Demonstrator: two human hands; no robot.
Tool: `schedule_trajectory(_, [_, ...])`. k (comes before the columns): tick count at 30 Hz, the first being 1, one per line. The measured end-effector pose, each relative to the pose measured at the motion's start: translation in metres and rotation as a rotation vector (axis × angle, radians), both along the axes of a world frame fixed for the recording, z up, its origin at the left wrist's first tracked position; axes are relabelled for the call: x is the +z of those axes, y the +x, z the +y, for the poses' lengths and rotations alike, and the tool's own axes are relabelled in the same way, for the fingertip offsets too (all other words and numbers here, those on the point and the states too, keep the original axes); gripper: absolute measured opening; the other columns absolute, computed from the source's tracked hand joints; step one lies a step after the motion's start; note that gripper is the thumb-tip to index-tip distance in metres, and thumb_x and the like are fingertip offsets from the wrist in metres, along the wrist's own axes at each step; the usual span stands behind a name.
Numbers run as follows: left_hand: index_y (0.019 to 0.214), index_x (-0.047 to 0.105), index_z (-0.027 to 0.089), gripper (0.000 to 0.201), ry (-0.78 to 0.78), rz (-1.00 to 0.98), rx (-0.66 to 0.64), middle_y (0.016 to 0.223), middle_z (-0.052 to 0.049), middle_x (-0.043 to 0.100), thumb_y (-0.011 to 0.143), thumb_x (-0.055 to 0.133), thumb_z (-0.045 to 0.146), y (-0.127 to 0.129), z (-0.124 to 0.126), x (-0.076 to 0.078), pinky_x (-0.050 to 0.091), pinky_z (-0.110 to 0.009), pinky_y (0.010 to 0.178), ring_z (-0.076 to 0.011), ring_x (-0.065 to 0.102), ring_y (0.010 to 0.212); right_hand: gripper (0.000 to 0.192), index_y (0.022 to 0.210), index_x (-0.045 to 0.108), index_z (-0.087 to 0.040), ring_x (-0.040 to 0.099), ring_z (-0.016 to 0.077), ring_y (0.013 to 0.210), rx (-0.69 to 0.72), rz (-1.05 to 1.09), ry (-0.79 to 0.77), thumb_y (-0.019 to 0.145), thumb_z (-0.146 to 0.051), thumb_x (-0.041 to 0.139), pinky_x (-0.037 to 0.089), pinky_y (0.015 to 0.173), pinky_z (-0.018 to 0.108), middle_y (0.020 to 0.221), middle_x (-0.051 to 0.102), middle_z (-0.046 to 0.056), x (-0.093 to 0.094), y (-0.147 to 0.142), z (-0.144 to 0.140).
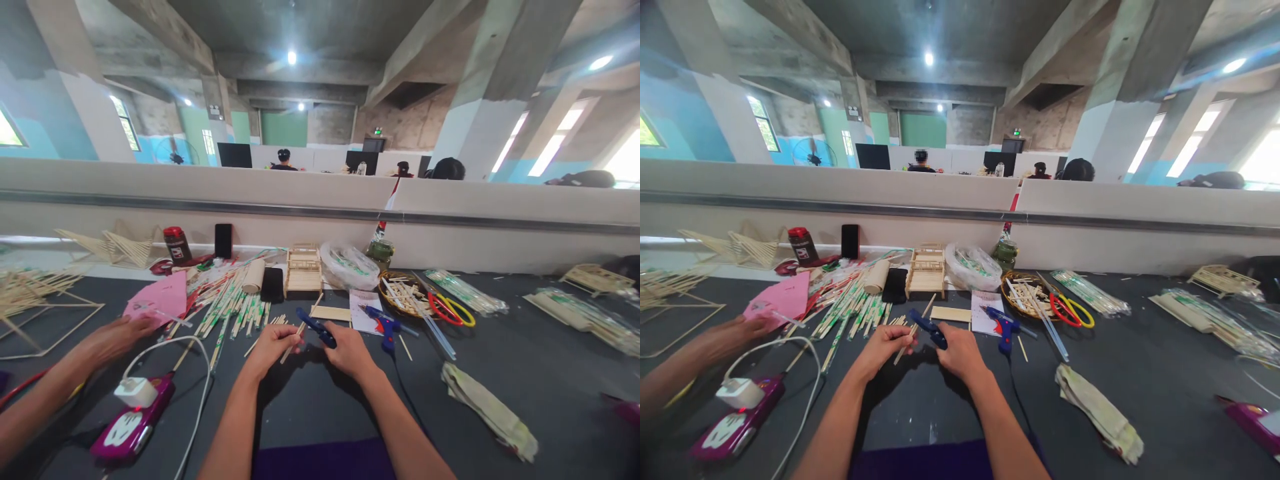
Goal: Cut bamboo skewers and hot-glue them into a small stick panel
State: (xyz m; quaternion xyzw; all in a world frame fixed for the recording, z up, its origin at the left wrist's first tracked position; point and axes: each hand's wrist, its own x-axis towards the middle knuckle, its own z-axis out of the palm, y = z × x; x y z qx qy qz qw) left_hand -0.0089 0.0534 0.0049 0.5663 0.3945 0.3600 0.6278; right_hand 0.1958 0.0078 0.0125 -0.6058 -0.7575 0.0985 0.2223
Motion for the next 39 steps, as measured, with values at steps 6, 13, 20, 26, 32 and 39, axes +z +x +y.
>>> schedule_trajectory(6, [0.078, 0.071, 0.014, 0.031, 0.020, -0.048, 0.155, 0.071, -0.001, 0.062, 0.060, 0.077, 0.038, 0.016, -0.002, -0.002, 0.044, -0.022, 0.052, -0.0102, 0.056, 0.054, 0.028, 0.106, 0.062, -0.024, 0.066, 0.0237, 0.087, -0.242, 0.021, -0.151, 0.083, -0.039, 0.055, 0.037, 0.066, 0.027, 0.096, 0.072, 0.007, -0.002, -0.009, 0.002])
schedule_trajectory(13, [0.074, 0.055, 0.017, 0.032, -0.036, -0.115, 0.272, 0.054, 0.007, 0.046, 0.060, 0.075, 0.037, 0.026, 0.001, -0.011, 0.019, -0.015, 0.038, -0.0050, 0.041, 0.043, 0.024, 0.089, 0.068, -0.020, 0.066, 0.0218, 0.083, -0.200, 0.089, -0.189, 0.081, -0.040, 0.058, 0.038, 0.065, 0.025, 0.088, 0.072, 0.008, -0.008, -0.005, 0.020])
schedule_trajectory(20, [0.074, 0.045, 0.021, 0.028, -0.038, -0.044, 0.366, 0.045, 0.011, 0.039, 0.061, 0.067, 0.032, 0.031, -0.001, -0.014, 0.015, -0.014, 0.037, -0.0042, 0.032, 0.037, 0.023, 0.083, 0.071, -0.016, 0.063, 0.0162, 0.062, -0.109, 0.074, -0.318, 0.081, -0.034, 0.058, 0.035, 0.054, 0.022, 0.070, 0.069, 0.007, -0.004, -0.006, 0.034])
schedule_trajectory(26, [0.080, 0.047, 0.020, 0.029, -0.056, -0.043, 0.348, 0.047, 0.011, 0.037, 0.061, 0.065, 0.032, 0.029, -0.003, -0.014, 0.015, -0.015, 0.037, -0.0037, 0.030, 0.036, 0.025, 0.083, 0.071, -0.016, 0.062, 0.0159, 0.063, -0.120, 0.058, -0.320, 0.080, -0.037, 0.060, 0.034, 0.053, 0.021, 0.073, 0.069, 0.008, -0.004, -0.009, 0.035])
schedule_trajectory(32, [0.081, 0.051, 0.019, 0.029, -0.045, -0.026, 0.343, 0.047, 0.011, 0.038, 0.060, 0.066, 0.033, 0.028, -0.003, -0.014, 0.017, -0.015, 0.039, -0.0033, 0.030, 0.037, 0.025, 0.082, 0.071, -0.016, 0.063, 0.0163, 0.064, -0.125, 0.019, -0.321, 0.080, -0.039, 0.060, 0.035, 0.054, 0.021, 0.073, 0.069, 0.008, -0.004, -0.009, 0.036])
schedule_trajectory(39, [0.081, 0.053, 0.018, 0.031, -0.043, -0.030, 0.351, 0.047, 0.011, 0.039, 0.059, 0.068, 0.034, 0.028, -0.004, -0.014, 0.018, -0.015, 0.039, -0.0038, 0.032, 0.037, 0.024, 0.088, 0.072, -0.016, 0.066, 0.0187, 0.072, -0.144, -0.011, -0.331, 0.080, -0.036, 0.060, 0.037, 0.057, 0.022, 0.081, 0.071, 0.010, -0.003, -0.010, 0.034])
